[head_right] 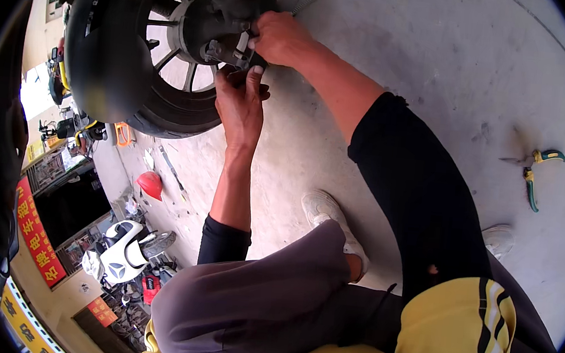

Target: The person adjusts the front wheel brake cable and tightens nuts on the brake assembly of a red electric scooter. They use a wrench to secure the components and test the brake lever to confirm functionality.

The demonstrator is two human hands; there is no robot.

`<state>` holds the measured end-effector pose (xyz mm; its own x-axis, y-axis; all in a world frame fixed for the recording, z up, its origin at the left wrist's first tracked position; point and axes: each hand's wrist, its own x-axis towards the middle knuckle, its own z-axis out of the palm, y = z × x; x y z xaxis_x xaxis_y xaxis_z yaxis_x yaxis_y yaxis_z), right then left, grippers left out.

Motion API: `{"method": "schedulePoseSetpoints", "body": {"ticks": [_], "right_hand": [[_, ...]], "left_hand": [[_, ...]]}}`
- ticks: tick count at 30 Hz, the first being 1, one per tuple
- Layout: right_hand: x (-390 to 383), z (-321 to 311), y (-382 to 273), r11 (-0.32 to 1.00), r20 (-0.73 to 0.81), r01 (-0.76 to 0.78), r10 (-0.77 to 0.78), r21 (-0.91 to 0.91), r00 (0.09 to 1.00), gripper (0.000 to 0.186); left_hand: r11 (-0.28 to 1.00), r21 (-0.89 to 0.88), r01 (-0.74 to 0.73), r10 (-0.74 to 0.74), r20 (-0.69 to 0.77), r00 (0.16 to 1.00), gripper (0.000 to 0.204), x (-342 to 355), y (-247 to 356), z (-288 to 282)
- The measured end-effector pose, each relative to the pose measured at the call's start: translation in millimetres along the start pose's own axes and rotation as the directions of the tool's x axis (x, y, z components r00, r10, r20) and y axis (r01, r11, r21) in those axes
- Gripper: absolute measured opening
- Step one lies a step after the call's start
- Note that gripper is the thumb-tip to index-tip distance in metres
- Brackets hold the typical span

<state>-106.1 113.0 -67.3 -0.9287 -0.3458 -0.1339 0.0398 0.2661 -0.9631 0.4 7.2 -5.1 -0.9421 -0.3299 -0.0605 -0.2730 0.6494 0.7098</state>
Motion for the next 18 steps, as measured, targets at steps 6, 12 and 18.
{"method": "schedulePoseSetpoints", "body": {"ticks": [6, 12, 18], "right_hand": [[7.7, -28.5, 2.6, 0.976, 0.084, 0.101, -0.087, -0.190, 0.993, 0.027], [7.4, -34.3, -8.5, 0.943, 0.082, 0.151, -0.132, -0.296, 0.988, 0.029], [2.5, -30.3, -4.9, 0.993, 0.235, -0.036, 0.008, 0.114, 0.972, 0.030]], "left_hand": [[0.999, 0.012, -0.051, 0.052, -0.100, 0.994, 0.020, 9.3, 6.1, 14.9], [0.996, -0.069, -0.058, 0.045, -0.178, 0.983, 0.019, 20.2, -8.0, 35.9], [0.966, -0.251, -0.053, 0.026, -0.110, 0.994, 0.025, 0.4, -18.2, 20.7]]}}
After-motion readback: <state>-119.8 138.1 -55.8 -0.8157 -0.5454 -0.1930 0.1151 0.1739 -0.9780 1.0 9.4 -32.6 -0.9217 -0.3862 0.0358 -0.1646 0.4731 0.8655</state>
